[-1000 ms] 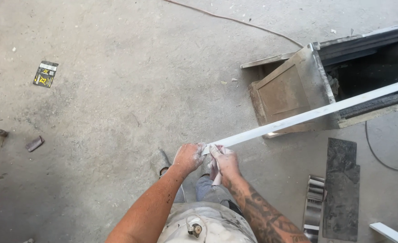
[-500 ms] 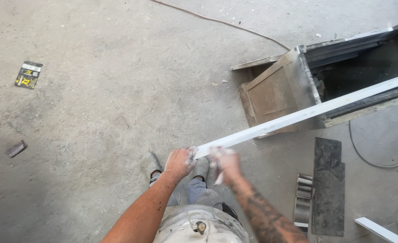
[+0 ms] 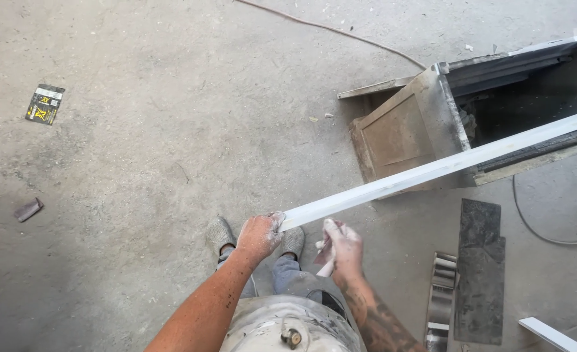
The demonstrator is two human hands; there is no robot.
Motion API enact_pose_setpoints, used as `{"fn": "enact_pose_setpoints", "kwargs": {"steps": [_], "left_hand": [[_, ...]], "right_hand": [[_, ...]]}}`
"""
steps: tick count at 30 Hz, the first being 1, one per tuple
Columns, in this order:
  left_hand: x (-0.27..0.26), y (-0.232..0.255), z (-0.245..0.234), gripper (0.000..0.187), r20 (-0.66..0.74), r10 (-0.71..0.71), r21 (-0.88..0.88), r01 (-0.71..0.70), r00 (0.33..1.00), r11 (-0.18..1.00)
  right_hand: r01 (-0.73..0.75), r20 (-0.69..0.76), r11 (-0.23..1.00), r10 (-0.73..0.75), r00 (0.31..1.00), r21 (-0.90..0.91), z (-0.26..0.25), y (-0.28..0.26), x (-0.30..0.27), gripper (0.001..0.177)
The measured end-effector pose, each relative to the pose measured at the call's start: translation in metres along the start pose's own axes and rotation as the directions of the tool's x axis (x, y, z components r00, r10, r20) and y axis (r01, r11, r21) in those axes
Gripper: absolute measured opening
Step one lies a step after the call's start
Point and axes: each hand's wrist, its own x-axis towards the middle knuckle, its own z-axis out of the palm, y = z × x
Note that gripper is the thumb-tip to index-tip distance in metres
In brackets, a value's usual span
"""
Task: Manual sanding of the edges and surfaces of white boards and trim pieces using sandpaper to achieve a smooth finish.
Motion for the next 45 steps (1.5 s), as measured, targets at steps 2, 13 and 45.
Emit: {"fn": "enact_pose_setpoints", "kwargs": {"steps": [2, 13, 45], "left_hand": [[-0.004, 0.003, -0.001, 0.017, 0.0, -0.034, -0.007, 0.034, 0.999, 0.999], [0.001, 0.001, 0.002, 0.018, -0.034, 0.027, 0.042, -0.025, 0.999, 0.999], [0.005, -0.002, 0.004, 0.016, -0.026, 0.045, 0.022, -0.044, 0.999, 0.999]], "right_hand": [[0.057, -0.088, 0.971, -0.038, 0.995, 0.23, -0.007, -0.018, -0.019, 0.028], [0.128, -0.014, 0.976, -0.127, 0.992, 0.175, 0.0, -0.013, 0.011, 0.021], [0.159, -0.116, 0.974, -0.141, 0.983, 0.162, 0.0, -0.024, 0.022, 0.022]]}}
